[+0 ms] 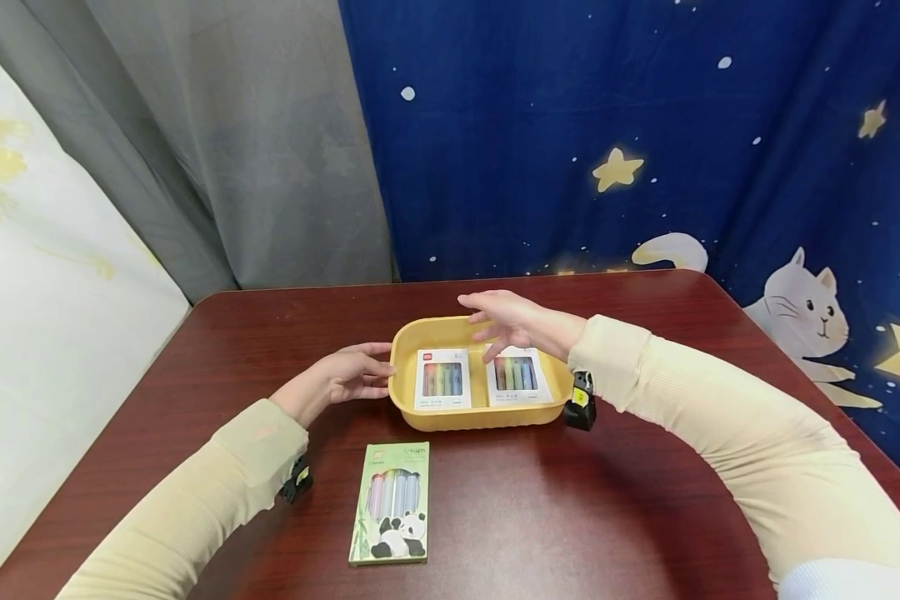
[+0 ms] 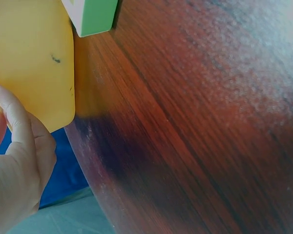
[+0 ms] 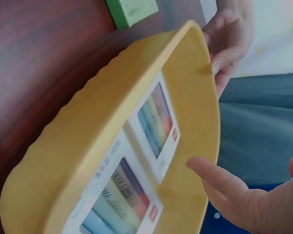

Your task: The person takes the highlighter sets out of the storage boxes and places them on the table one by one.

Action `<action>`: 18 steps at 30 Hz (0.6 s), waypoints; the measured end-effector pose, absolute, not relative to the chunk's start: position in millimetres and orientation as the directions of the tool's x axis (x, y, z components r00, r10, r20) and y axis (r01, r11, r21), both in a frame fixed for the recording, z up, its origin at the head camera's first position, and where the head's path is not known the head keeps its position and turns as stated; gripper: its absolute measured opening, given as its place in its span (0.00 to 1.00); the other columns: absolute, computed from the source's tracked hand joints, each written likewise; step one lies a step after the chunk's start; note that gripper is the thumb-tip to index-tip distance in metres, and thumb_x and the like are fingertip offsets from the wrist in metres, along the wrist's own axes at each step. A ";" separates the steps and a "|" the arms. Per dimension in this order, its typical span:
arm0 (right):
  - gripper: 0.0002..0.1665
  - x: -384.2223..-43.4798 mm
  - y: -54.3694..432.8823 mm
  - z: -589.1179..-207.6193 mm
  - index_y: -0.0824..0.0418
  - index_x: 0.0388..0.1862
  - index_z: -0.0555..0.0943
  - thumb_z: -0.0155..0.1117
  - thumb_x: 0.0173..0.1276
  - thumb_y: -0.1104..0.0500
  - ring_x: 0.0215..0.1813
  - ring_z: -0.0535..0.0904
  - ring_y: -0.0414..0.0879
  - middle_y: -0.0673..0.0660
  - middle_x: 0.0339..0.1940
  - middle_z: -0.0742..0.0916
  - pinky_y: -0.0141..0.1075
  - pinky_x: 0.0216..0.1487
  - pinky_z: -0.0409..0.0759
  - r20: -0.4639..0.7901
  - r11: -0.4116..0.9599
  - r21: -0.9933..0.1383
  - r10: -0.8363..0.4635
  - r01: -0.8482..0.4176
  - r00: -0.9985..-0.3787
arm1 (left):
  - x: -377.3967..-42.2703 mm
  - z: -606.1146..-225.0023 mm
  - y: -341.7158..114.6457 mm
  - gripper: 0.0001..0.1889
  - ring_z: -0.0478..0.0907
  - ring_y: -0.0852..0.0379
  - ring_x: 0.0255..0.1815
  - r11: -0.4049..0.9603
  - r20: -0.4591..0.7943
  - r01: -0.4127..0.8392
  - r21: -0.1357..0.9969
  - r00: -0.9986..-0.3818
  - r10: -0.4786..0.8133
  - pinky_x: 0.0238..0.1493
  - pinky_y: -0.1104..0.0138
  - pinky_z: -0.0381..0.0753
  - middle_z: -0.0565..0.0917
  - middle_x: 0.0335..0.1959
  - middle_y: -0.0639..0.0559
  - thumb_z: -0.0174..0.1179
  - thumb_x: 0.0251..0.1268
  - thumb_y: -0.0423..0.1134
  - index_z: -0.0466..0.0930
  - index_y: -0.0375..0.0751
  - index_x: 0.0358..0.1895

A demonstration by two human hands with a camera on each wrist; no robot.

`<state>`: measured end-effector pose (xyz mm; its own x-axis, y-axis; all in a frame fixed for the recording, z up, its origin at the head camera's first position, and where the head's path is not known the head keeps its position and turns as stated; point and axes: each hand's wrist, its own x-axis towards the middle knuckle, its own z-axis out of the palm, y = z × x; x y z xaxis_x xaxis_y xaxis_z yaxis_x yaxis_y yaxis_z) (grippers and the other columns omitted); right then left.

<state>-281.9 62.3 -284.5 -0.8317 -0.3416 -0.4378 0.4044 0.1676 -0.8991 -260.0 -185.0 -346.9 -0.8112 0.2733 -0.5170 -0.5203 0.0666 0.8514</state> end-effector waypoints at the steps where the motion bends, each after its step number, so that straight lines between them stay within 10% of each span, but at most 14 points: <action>1: 0.35 -283.7 62.4 -286.3 0.56 0.72 0.53 0.50 0.70 0.50 0.68 0.57 0.66 0.66 0.70 0.60 0.66 0.55 0.64 -0.445 0.170 -0.896 -0.339 0.411 -0.829 | -260.1 -346.7 -184.8 0.31 0.76 0.57 0.33 0.065 -0.520 -0.523 0.850 -0.811 0.269 0.35 0.67 0.83 0.73 0.42 0.43 0.51 0.64 0.28 0.54 0.43 0.69; 18: 0.42 -296.7 54.1 -316.7 0.53 0.74 0.41 0.48 0.69 0.45 0.68 0.55 0.69 0.71 0.71 0.53 0.62 0.49 0.71 -0.562 0.281 -0.826 -0.362 0.488 -0.743 | -260.8 -346.3 -184.7 0.30 0.76 0.57 0.33 0.065 -0.526 -0.529 0.846 -0.808 0.265 0.35 0.66 0.83 0.73 0.43 0.43 0.51 0.64 0.28 0.55 0.44 0.69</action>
